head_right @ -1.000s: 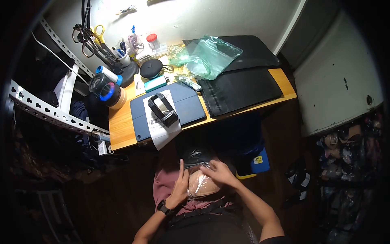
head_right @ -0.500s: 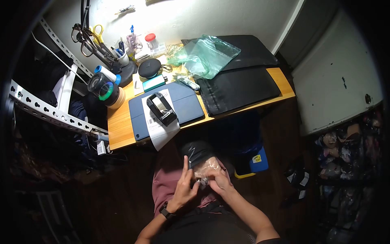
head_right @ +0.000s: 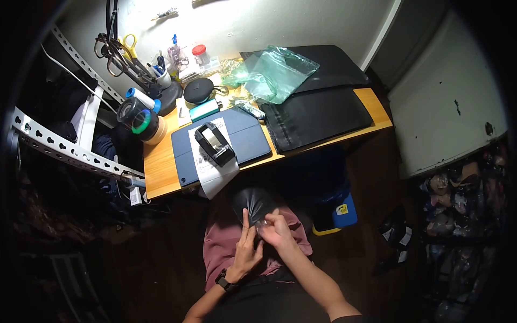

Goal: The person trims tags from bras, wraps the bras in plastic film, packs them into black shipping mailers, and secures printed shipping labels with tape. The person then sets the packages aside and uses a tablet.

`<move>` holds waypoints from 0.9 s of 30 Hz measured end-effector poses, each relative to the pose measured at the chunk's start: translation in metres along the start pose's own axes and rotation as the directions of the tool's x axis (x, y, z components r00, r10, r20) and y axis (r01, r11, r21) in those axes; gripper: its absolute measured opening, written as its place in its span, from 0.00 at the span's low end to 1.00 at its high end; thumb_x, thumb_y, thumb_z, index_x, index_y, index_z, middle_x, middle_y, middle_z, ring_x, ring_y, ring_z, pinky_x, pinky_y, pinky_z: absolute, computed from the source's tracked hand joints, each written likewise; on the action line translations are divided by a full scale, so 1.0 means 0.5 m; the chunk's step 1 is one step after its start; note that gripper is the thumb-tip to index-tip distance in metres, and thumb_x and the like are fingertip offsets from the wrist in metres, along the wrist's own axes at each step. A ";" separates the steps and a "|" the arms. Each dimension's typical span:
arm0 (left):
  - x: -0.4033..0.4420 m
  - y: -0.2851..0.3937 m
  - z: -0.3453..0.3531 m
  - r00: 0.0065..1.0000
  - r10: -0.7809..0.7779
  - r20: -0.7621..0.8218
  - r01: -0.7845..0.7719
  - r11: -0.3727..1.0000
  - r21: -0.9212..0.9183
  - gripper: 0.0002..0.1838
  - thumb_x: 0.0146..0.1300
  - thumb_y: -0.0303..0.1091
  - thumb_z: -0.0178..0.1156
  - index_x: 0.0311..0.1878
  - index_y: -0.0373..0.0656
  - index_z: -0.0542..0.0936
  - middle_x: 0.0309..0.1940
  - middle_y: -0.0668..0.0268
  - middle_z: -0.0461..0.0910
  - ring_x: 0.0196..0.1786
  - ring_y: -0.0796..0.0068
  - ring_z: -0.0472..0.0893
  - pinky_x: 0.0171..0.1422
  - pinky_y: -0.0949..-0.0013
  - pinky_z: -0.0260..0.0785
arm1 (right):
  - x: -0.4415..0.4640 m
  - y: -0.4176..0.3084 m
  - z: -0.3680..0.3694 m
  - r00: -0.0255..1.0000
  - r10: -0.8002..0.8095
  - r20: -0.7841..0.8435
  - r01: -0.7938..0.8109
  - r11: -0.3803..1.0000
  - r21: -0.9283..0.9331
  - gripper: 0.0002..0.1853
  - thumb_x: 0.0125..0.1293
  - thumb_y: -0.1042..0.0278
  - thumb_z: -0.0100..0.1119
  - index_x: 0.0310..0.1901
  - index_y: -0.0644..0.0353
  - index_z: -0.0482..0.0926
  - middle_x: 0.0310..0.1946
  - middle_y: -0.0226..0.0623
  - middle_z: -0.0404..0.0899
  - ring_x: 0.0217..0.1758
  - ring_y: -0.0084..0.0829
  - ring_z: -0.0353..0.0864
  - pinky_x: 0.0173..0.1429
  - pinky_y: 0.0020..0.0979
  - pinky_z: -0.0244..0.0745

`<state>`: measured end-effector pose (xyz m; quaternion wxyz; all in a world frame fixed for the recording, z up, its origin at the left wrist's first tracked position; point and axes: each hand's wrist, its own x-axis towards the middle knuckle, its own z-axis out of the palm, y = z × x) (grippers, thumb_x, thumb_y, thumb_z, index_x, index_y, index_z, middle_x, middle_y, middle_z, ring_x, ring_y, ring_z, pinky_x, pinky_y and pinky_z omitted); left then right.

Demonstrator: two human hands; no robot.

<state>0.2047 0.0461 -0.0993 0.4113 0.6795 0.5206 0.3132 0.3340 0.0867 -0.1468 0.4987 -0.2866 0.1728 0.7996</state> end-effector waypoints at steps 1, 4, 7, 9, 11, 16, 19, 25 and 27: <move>0.000 0.005 -0.001 1.000 -0.002 0.002 0.002 1.000 0.001 0.27 0.49 0.16 0.56 0.56 0.29 0.66 0.71 0.42 0.39 0.55 0.40 0.73 0.50 0.60 0.73 | 0.022 -0.003 0.003 0.998 0.056 0.017 -0.056 0.998 0.041 0.11 0.59 0.79 0.44 0.40 0.67 0.75 0.38 0.44 0.79 0.44 0.42 0.79 0.58 0.40 0.72; -0.003 0.008 -0.007 0.993 0.107 -0.047 -0.108 0.994 -0.015 0.30 0.50 0.17 0.58 0.59 0.29 0.65 0.71 0.42 0.39 0.63 0.42 0.66 0.59 0.60 0.69 | 0.067 -0.008 0.027 0.972 -0.023 0.232 -0.001 0.995 0.099 0.12 0.60 0.78 0.43 0.42 0.66 0.76 0.41 0.43 0.80 0.47 0.39 0.79 0.58 0.40 0.72; -0.019 -0.019 -0.028 0.995 0.098 -0.008 -0.098 0.995 -0.029 0.32 0.52 0.19 0.60 0.62 0.28 0.63 0.71 0.42 0.41 0.67 0.47 0.62 0.62 0.62 0.66 | 0.098 0.021 0.030 0.976 -0.108 0.189 0.080 0.985 0.151 0.10 0.65 0.71 0.46 0.42 0.62 0.77 0.40 0.39 0.80 0.44 0.36 0.80 0.55 0.39 0.75; -0.033 -0.042 -0.063 0.979 -0.077 0.187 0.082 0.996 -0.018 0.28 0.55 0.28 0.61 0.60 0.31 0.68 0.70 0.43 0.46 0.59 0.49 0.71 0.57 0.63 0.69 | 0.136 0.038 -0.055 0.989 -0.036 0.144 0.023 0.995 0.095 0.10 0.66 0.72 0.44 0.42 0.62 0.77 0.40 0.36 0.79 0.45 0.35 0.78 0.55 0.39 0.74; -0.022 -0.041 -0.110 0.916 -0.228 0.329 0.185 0.970 0.156 0.21 0.57 0.39 0.63 0.51 0.37 0.78 0.63 0.43 0.63 0.48 0.56 0.81 0.49 0.68 0.73 | 0.111 0.044 -0.109 0.997 -0.060 0.042 0.065 0.989 -0.132 0.11 0.64 0.71 0.45 0.43 0.61 0.76 0.43 0.38 0.79 0.46 0.36 0.78 0.55 0.41 0.72; 0.117 -0.019 -0.104 0.968 0.168 -0.186 -0.136 0.976 0.170 0.10 0.65 0.30 0.54 0.42 0.35 0.79 0.42 0.54 0.80 0.44 0.55 0.79 0.50 0.64 0.70 | -0.071 -0.050 -0.019 0.950 -0.306 -0.065 0.060 0.381 -0.922 0.11 0.61 0.71 0.55 0.46 0.64 0.75 0.37 0.32 0.79 0.40 0.24 0.78 0.40 0.26 0.74; 0.213 -0.050 -0.053 0.998 -0.054 -0.037 0.064 0.923 0.380 0.14 0.67 0.34 0.49 0.48 0.36 0.76 0.43 0.51 0.78 0.46 0.53 0.76 0.47 0.59 0.70 | -0.049 -0.113 -0.017 0.695 -0.528 0.487 0.220 -0.488 -0.844 0.18 0.54 0.71 0.60 0.47 0.68 0.74 0.41 0.44 0.77 0.45 0.37 0.75 0.49 0.32 0.72; 0.234 -0.185 0.011 0.989 0.076 0.128 -0.134 0.827 0.546 0.24 0.67 0.46 0.46 0.60 0.41 0.71 0.64 0.44 0.61 0.72 0.48 0.49 0.71 0.40 0.36 | 0.044 -0.140 -0.023 0.834 -0.250 0.493 0.185 -0.714 -0.675 0.20 0.51 0.71 0.56 0.47 0.69 0.74 0.45 0.54 0.76 0.50 0.52 0.74 0.56 0.41 0.69; 0.201 -0.141 -0.016 0.996 0.051 0.076 -0.078 0.903 0.423 0.30 0.64 0.50 0.50 0.64 0.42 0.66 0.67 0.43 0.55 0.73 0.46 0.47 0.71 0.36 0.32 | 0.040 -0.138 -0.014 0.816 -0.267 0.513 0.192 -0.712 -0.675 0.19 0.50 0.73 0.54 0.45 0.71 0.75 0.41 0.56 0.78 0.47 0.54 0.76 0.54 0.43 0.71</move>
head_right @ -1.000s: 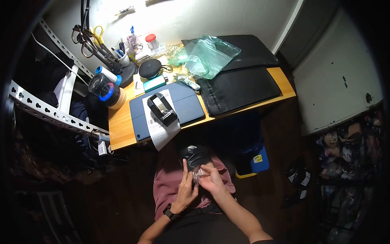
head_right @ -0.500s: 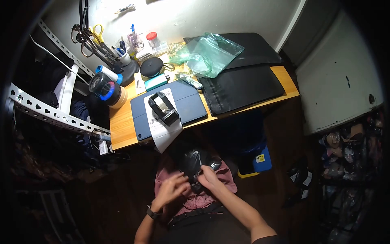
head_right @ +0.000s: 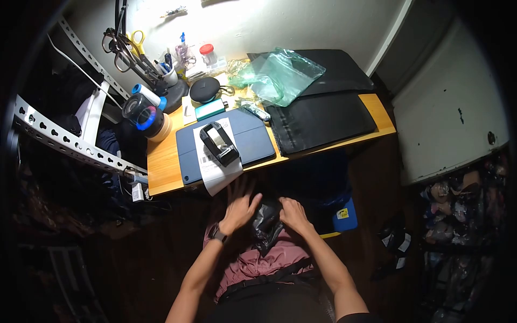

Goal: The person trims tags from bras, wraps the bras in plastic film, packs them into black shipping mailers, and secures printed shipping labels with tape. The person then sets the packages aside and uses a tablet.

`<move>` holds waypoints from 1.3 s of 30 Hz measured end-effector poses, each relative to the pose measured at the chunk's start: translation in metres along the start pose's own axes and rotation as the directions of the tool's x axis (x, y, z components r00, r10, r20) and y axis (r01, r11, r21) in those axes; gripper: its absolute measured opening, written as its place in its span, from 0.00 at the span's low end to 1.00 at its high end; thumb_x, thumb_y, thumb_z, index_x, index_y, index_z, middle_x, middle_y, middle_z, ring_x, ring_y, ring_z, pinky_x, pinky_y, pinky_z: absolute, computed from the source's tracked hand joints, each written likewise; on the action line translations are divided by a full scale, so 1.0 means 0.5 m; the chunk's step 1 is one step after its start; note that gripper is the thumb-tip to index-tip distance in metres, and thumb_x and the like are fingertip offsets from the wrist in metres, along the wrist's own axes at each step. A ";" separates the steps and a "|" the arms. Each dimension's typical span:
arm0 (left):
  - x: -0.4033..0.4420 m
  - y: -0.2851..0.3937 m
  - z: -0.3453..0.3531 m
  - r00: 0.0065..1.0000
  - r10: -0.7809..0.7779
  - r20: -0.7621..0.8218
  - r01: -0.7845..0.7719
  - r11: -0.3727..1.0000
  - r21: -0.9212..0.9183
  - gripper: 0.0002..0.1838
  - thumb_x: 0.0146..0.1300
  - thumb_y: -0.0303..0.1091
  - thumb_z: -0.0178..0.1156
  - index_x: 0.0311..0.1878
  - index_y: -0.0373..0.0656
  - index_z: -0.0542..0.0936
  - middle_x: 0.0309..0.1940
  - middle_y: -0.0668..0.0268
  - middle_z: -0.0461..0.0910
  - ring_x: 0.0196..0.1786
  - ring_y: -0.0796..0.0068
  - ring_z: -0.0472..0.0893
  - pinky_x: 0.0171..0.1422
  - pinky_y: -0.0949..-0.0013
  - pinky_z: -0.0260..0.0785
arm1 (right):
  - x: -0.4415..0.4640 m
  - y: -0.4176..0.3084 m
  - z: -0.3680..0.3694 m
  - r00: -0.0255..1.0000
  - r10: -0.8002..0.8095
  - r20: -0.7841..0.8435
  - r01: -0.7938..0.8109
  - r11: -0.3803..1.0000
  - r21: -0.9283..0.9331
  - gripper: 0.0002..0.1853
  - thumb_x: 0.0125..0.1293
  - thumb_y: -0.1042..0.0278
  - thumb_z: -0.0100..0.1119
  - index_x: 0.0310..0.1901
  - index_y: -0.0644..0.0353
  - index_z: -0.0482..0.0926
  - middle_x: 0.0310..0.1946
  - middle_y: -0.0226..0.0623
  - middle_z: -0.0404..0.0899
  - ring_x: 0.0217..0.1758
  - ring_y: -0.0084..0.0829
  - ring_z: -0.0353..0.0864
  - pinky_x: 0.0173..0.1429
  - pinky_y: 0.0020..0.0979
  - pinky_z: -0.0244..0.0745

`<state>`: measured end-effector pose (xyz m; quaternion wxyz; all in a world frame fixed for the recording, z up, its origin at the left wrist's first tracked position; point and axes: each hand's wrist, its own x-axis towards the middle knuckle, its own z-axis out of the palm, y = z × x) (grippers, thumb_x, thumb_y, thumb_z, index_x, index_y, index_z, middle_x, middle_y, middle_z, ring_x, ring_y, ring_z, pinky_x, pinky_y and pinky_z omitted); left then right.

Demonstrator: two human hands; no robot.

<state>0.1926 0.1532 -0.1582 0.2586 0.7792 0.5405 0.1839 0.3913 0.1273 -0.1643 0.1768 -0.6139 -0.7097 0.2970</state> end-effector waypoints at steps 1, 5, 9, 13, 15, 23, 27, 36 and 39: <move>-0.023 0.030 -0.032 0.996 -0.014 -0.090 0.006 0.995 -0.096 0.36 0.61 0.54 0.52 0.67 0.42 0.62 0.68 0.42 0.53 0.72 0.45 0.47 0.70 0.35 0.32 | -0.005 -0.007 -0.005 1.000 -0.001 0.005 0.001 1.000 0.004 0.19 0.50 0.73 0.54 0.45 0.71 0.75 0.41 0.56 0.78 0.47 0.54 0.76 0.54 0.43 0.71; -0.169 0.076 -0.010 0.997 -0.061 -0.044 0.061 0.998 -0.009 0.48 0.44 0.36 0.68 0.69 0.41 0.54 0.68 0.41 0.49 0.69 0.37 0.51 0.70 0.38 0.42 | -0.047 -0.015 -0.017 0.991 0.131 0.030 -0.132 0.990 0.048 0.19 0.50 0.74 0.54 0.46 0.70 0.76 0.35 0.58 0.79 0.43 0.55 0.78 0.52 0.44 0.73; -0.187 0.025 -0.040 0.926 -0.238 -0.294 0.210 0.970 -0.124 0.49 0.31 0.15 0.64 0.65 0.41 0.59 0.61 0.45 0.60 0.60 0.41 0.66 0.63 0.57 0.62 | -0.101 -0.033 -0.010 0.954 0.262 0.149 -0.283 0.947 0.150 0.14 0.50 0.71 0.62 0.40 0.68 0.79 0.30 0.49 0.82 0.36 0.43 0.83 0.42 0.34 0.75; -0.159 0.004 -0.061 0.859 -0.319 -0.400 0.247 0.943 -0.223 0.37 0.38 0.15 0.55 0.59 0.36 0.62 0.50 0.45 0.68 0.51 0.42 0.72 0.57 0.58 0.65 | -0.100 -0.056 0.025 0.969 0.196 0.150 -0.217 0.967 0.136 0.15 0.52 0.68 0.64 0.39 0.68 0.78 0.32 0.50 0.82 0.38 0.43 0.83 0.44 0.35 0.75; -0.178 -0.049 0.000 0.796 -0.541 -0.273 0.445 0.828 -0.342 0.36 0.40 0.14 0.55 0.59 0.33 0.60 0.45 0.45 0.70 0.48 0.50 0.75 0.54 0.62 0.68 | -0.096 -0.057 0.031 0.993 0.113 0.034 -0.114 0.993 0.029 0.17 0.51 0.66 0.63 0.41 0.67 0.78 0.30 0.48 0.82 0.38 0.44 0.82 0.43 0.37 0.75; -0.197 -0.063 -0.009 0.772 -0.591 0.233 0.533 0.402 -0.745 0.26 0.59 0.27 0.54 0.59 0.26 0.61 0.41 0.57 0.76 0.40 0.76 0.73 0.40 0.74 0.67 | -0.052 -0.093 0.023 0.997 0.072 0.016 -0.072 0.997 -0.019 0.16 0.53 0.68 0.55 0.43 0.65 0.75 0.30 0.47 0.80 0.36 0.48 0.80 0.42 0.43 0.74; -0.178 -0.060 -0.002 0.682 -0.731 0.003 0.636 0.591 -0.495 0.16 0.56 0.26 0.50 0.47 0.27 0.75 0.24 0.57 0.76 0.29 0.76 0.74 0.33 0.70 0.65 | -0.046 -0.093 0.028 0.994 0.060 -0.086 -0.066 0.995 -0.077 0.14 0.54 0.71 0.52 0.43 0.64 0.74 0.32 0.49 0.80 0.36 0.50 0.80 0.43 0.45 0.74; -0.246 -0.056 0.004 0.785 -0.494 0.372 0.482 0.112 -0.869 0.14 0.65 0.27 0.50 0.50 0.28 0.75 0.35 0.65 0.81 0.34 0.80 0.78 0.42 0.76 0.69 | -0.069 -0.155 -0.019 0.938 -0.250 -0.240 0.195 0.953 -0.232 0.16 0.49 0.73 0.62 0.42 0.61 0.77 0.31 0.39 0.71 0.38 0.38 0.71 0.42 0.37 0.66; -0.259 -0.065 -0.008 0.781 -0.383 0.493 0.532 -0.005 -0.847 0.14 0.69 0.32 0.49 0.50 0.32 0.75 0.38 0.66 0.80 0.39 0.79 0.79 0.47 0.75 0.71 | -0.075 -0.170 0.050 0.877 -0.471 -0.095 0.479 0.840 0.255 0.12 0.50 0.76 0.61 0.38 0.63 0.78 0.33 0.40 0.73 0.40 0.40 0.73 0.45 0.37 0.69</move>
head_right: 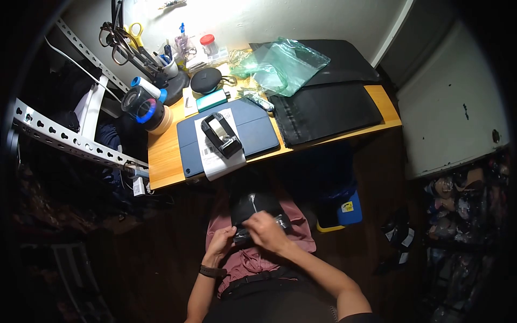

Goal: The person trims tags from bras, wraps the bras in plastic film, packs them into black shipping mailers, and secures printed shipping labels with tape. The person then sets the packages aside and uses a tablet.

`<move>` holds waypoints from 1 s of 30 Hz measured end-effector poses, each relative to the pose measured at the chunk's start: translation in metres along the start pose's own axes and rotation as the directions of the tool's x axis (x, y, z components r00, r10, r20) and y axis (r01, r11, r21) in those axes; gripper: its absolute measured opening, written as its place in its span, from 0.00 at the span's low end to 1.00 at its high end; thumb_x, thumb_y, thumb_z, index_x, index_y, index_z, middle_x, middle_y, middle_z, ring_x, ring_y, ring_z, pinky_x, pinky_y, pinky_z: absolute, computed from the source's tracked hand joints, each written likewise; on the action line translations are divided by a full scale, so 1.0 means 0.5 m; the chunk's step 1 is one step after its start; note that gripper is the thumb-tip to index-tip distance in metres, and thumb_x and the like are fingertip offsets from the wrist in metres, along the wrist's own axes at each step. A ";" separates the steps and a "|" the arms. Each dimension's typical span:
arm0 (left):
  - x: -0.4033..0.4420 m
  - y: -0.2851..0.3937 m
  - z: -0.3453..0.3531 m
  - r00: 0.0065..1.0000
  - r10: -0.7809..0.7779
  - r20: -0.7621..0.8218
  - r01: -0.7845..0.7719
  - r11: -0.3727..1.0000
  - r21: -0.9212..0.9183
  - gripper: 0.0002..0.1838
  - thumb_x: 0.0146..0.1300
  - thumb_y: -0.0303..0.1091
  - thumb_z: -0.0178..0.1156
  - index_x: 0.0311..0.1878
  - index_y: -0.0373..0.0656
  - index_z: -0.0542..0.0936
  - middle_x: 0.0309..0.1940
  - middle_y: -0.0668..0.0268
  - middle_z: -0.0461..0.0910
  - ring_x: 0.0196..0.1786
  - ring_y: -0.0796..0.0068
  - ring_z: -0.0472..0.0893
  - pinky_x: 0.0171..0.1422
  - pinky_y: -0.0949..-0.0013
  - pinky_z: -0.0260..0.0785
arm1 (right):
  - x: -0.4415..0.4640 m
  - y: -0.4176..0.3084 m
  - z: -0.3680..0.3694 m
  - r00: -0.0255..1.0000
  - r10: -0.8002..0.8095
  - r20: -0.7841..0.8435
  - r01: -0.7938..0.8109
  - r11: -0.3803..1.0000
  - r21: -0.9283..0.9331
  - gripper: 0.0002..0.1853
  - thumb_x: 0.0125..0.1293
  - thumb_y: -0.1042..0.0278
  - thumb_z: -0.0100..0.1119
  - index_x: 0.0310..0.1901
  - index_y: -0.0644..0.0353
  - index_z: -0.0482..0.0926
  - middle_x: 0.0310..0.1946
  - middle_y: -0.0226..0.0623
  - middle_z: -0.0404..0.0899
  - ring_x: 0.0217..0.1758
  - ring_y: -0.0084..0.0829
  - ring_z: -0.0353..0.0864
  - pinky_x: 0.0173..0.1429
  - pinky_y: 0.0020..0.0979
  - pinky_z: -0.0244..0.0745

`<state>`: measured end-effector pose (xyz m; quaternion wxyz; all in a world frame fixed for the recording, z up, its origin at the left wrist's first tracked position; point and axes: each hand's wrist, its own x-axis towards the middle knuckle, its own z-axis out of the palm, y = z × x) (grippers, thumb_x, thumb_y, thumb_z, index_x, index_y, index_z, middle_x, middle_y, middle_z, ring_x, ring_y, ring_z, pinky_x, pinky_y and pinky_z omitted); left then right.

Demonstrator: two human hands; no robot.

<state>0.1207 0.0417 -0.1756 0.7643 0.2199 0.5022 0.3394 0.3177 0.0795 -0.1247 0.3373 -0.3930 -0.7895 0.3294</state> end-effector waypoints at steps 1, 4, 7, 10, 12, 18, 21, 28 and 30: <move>-0.004 0.003 0.003 0.999 -0.053 -0.002 0.052 0.986 -0.159 0.13 0.69 0.32 0.48 0.50 0.34 0.75 0.38 0.67 0.80 0.40 0.78 0.79 0.47 0.73 0.71 | 0.003 0.000 0.029 1.000 -0.004 0.006 0.004 1.000 0.029 0.11 0.50 0.76 0.62 0.38 0.63 0.78 0.35 0.40 0.74 0.41 0.39 0.74 0.45 0.36 0.70; -0.002 -0.007 -0.011 0.994 -0.090 0.069 0.111 0.890 -0.441 0.12 0.70 0.34 0.45 0.47 0.38 0.74 0.37 0.67 0.78 0.40 0.75 0.79 0.48 0.67 0.73 | 0.011 0.008 0.080 0.999 -0.033 -0.016 0.035 0.994 0.107 0.09 0.51 0.74 0.65 0.35 0.64 0.79 0.35 0.39 0.74 0.40 0.38 0.73 0.45 0.35 0.70; 0.004 -0.021 -0.026 0.979 -0.127 0.162 0.198 0.795 -0.574 0.11 0.69 0.34 0.45 0.44 0.38 0.74 0.36 0.65 0.78 0.39 0.76 0.78 0.47 0.67 0.73 | 0.008 0.015 0.092 0.993 -0.117 0.015 0.113 0.981 0.159 0.09 0.50 0.76 0.65 0.33 0.64 0.77 0.33 0.39 0.72 0.38 0.38 0.71 0.44 0.35 0.68; 0.015 -0.037 -0.027 0.996 -0.067 0.061 0.086 0.908 -0.410 0.12 0.69 0.34 0.45 0.44 0.36 0.75 0.36 0.65 0.78 0.38 0.76 0.78 0.46 0.66 0.73 | 0.006 0.010 0.092 0.995 -0.100 0.019 0.097 0.986 0.136 0.09 0.50 0.78 0.64 0.33 0.65 0.74 0.33 0.40 0.72 0.38 0.40 0.71 0.44 0.36 0.68; 0.027 -0.040 -0.017 0.999 -0.021 -0.024 0.013 0.953 -0.302 0.13 0.69 0.34 0.45 0.45 0.35 0.75 0.36 0.64 0.78 0.39 0.75 0.79 0.46 0.66 0.74 | 0.007 0.002 0.083 0.998 -0.065 -0.006 0.065 0.986 0.152 0.07 0.53 0.80 0.61 0.32 0.66 0.72 0.32 0.41 0.73 0.40 0.40 0.73 0.46 0.36 0.70; -0.024 0.029 0.023 0.991 -0.044 -0.124 0.025 0.988 -0.149 0.14 0.70 0.33 0.46 0.46 0.33 0.75 0.40 0.61 0.79 0.42 0.72 0.80 0.50 0.59 0.77 | -0.040 0.082 -0.116 0.753 0.618 -0.225 -0.331 0.652 0.682 0.05 0.67 0.76 0.40 0.43 0.60 0.64 0.23 0.28 0.68 0.25 0.18 0.69 0.29 0.22 0.65; -0.023 0.022 0.005 0.991 -0.093 -0.093 0.082 0.990 -0.113 0.15 0.72 0.35 0.43 0.43 0.34 0.75 0.38 0.62 0.79 0.39 0.74 0.80 0.45 0.63 0.80 | -0.044 0.091 -0.213 0.797 0.511 -0.322 -0.582 0.792 -0.184 0.15 0.69 0.64 0.42 0.55 0.57 0.64 0.16 0.39 0.72 0.20 0.38 0.75 0.27 0.35 0.70; -0.074 0.073 0.006 0.986 -0.150 -0.072 0.154 0.987 0.045 0.15 0.69 0.34 0.49 0.53 0.37 0.74 0.41 0.61 0.78 0.38 0.69 0.81 0.46 0.63 0.78 | -0.063 0.127 -0.141 0.946 -0.050 0.320 0.211 0.847 -0.488 0.20 0.56 0.67 0.57 0.52 0.44 0.71 0.29 0.38 0.73 0.21 0.35 0.77 0.22 0.32 0.74; -0.065 0.052 -0.010 0.764 0.643 0.047 -0.307 0.299 0.903 0.20 0.62 0.24 0.54 0.59 0.41 0.72 0.43 0.57 0.76 0.42 0.59 0.79 0.47 0.63 0.76 | -0.062 0.143 -0.130 0.916 -0.150 0.372 0.321 0.830 -0.456 0.20 0.54 0.69 0.56 0.51 0.43 0.72 0.30 0.36 0.70 0.21 0.31 0.77 0.22 0.29 0.74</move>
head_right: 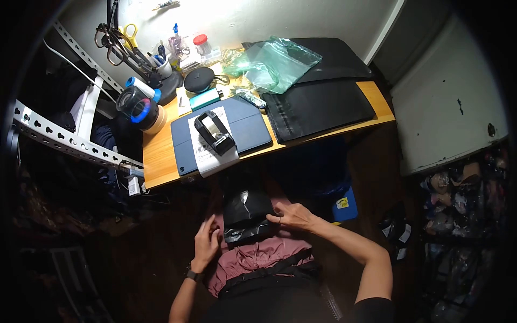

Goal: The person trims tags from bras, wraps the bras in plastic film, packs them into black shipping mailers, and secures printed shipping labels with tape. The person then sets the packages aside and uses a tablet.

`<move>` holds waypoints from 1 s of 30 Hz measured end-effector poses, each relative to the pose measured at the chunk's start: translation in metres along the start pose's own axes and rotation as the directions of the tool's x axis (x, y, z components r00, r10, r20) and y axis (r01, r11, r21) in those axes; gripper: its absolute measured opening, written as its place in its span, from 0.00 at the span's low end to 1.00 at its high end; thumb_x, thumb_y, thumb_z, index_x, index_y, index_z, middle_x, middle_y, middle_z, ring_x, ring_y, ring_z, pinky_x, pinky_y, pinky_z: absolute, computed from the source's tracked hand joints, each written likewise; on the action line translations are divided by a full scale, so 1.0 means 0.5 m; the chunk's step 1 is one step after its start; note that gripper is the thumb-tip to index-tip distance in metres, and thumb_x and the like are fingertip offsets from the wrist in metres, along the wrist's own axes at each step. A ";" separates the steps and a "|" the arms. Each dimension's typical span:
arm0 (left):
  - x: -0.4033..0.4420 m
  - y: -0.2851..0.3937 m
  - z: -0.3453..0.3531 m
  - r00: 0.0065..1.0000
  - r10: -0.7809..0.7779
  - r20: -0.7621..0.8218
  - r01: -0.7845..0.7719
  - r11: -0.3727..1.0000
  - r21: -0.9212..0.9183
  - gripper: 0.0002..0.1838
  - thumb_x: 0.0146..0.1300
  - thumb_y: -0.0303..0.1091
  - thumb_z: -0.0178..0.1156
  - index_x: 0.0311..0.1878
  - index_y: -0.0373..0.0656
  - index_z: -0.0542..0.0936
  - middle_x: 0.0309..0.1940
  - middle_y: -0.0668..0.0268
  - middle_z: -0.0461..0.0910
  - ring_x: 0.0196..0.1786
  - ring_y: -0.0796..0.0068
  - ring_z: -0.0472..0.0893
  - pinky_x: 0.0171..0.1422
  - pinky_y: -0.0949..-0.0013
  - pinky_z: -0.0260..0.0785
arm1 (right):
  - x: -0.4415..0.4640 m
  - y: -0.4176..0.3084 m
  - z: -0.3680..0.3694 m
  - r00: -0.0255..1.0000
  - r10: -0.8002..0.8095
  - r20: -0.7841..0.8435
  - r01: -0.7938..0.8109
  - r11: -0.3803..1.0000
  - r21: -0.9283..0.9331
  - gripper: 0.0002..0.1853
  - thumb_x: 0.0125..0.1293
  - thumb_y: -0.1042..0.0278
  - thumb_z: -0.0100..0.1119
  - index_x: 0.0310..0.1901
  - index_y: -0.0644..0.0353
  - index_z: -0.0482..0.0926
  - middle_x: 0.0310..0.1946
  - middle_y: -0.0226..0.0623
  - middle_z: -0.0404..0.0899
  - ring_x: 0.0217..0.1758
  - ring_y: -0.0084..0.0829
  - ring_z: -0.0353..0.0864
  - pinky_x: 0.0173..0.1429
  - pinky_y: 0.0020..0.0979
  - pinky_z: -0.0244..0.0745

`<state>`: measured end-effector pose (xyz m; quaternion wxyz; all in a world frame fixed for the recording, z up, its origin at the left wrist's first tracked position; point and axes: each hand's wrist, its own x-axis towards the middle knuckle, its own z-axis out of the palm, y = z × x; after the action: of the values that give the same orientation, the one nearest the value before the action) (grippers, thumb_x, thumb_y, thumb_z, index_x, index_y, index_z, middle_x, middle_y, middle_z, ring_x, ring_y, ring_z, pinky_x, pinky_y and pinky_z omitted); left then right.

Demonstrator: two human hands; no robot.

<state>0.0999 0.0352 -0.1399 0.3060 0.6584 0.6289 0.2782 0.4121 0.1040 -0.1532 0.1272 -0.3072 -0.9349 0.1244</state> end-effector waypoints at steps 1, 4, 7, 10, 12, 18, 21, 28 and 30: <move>0.003 -0.013 0.007 1.000 -0.003 -0.004 0.003 1.000 0.002 0.20 0.62 0.24 0.54 0.59 0.41 0.72 0.43 0.57 0.76 0.42 0.59 0.79 0.47 0.63 0.76 | 0.001 0.007 0.007 0.991 -0.098 -0.091 0.096 0.995 -0.020 0.20 0.53 0.70 0.57 0.50 0.43 0.74 0.32 0.33 0.72 0.22 0.28 0.76 0.22 0.27 0.73; 0.028 -0.038 0.021 0.770 0.633 0.080 -0.622 0.716 0.317 0.22 0.52 0.22 0.57 0.53 0.44 0.77 0.50 0.58 0.74 0.56 0.59 0.73 0.57 0.60 0.69 | -0.001 0.023 0.029 0.950 -0.226 -0.217 0.221 0.974 -0.048 0.17 0.53 0.71 0.57 0.47 0.47 0.76 0.37 0.32 0.76 0.23 0.24 0.76 0.22 0.25 0.73; 0.029 -0.045 0.023 0.719 0.680 0.148 -0.690 0.669 0.277 0.19 0.49 0.22 0.58 0.47 0.40 0.79 0.49 0.59 0.77 0.54 0.61 0.76 0.56 0.61 0.69 | -0.024 0.030 0.033 0.939 -0.267 -0.218 0.256 0.964 -0.077 0.12 0.54 0.70 0.56 0.42 0.50 0.78 0.44 0.33 0.78 0.24 0.24 0.77 0.23 0.24 0.73; 0.028 -0.041 0.019 0.724 0.673 0.151 -0.687 0.686 0.242 0.17 0.48 0.23 0.59 0.45 0.38 0.79 0.45 0.60 0.80 0.51 0.62 0.78 0.57 0.61 0.68 | -0.027 0.019 0.033 0.953 -0.194 -0.234 0.205 0.979 0.024 0.08 0.56 0.68 0.59 0.39 0.52 0.79 0.45 0.32 0.80 0.24 0.25 0.79 0.25 0.24 0.74; 0.022 -0.031 0.014 0.843 0.530 0.087 -0.537 0.822 0.191 0.16 0.50 0.24 0.60 0.45 0.39 0.79 0.44 0.62 0.81 0.51 0.63 0.78 0.56 0.61 0.66 | -0.026 0.008 0.039 0.957 -0.100 -0.274 0.146 0.977 0.155 0.07 0.57 0.67 0.61 0.38 0.52 0.80 0.43 0.31 0.81 0.25 0.27 0.81 0.26 0.25 0.74; 0.050 -0.014 0.049 0.957 0.252 -0.146 -0.230 0.961 0.151 0.08 0.60 0.33 0.60 0.34 0.38 0.82 0.27 0.61 0.81 0.32 0.68 0.78 0.38 0.66 0.65 | 0.021 -0.016 0.066 0.770 0.635 -0.061 -0.504 0.664 0.552 0.04 0.62 0.69 0.59 0.36 0.58 0.78 0.24 0.41 0.79 0.26 0.46 0.79 0.28 0.32 0.73; 0.077 -0.011 0.075 0.949 -0.292 -0.116 0.291 0.956 -0.025 0.20 0.57 0.45 0.65 0.29 0.32 0.79 0.12 0.58 0.72 0.16 0.73 0.72 0.23 0.68 0.60 | 0.062 -0.028 0.061 0.613 0.789 -0.034 -0.603 0.495 0.625 0.19 0.55 0.57 0.67 0.36 0.64 0.74 0.17 0.43 0.75 0.21 0.40 0.78 0.27 0.33 0.71; 0.092 -0.074 0.044 0.894 -0.373 0.247 0.421 0.889 -0.183 0.24 0.55 0.49 0.66 0.22 0.35 0.75 0.11 0.72 0.67 0.16 0.83 0.65 0.21 0.72 0.54 | -0.061 0.055 0.080 0.229 0.966 -0.124 -0.892 0.259 0.371 0.25 0.57 0.44 0.59 0.17 0.60 0.73 0.12 0.41 0.72 0.18 0.38 0.76 0.27 0.39 0.68; 0.087 -0.019 0.011 0.773 -0.496 0.396 0.625 0.705 -0.337 0.18 0.58 0.45 0.65 0.22 0.42 0.76 0.17 0.80 0.64 0.20 0.89 0.59 0.23 0.77 0.49 | -0.136 0.070 0.145 0.302 0.944 -0.131 -0.891 0.328 0.314 0.20 0.57 0.51 0.58 0.19 0.60 0.75 0.16 0.45 0.76 0.23 0.47 0.78 0.30 0.42 0.71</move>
<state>0.1002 0.0783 -0.1512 0.6046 0.3760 0.6689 0.2136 0.4614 0.0787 -0.2428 0.1960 -0.7881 -0.5435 0.2125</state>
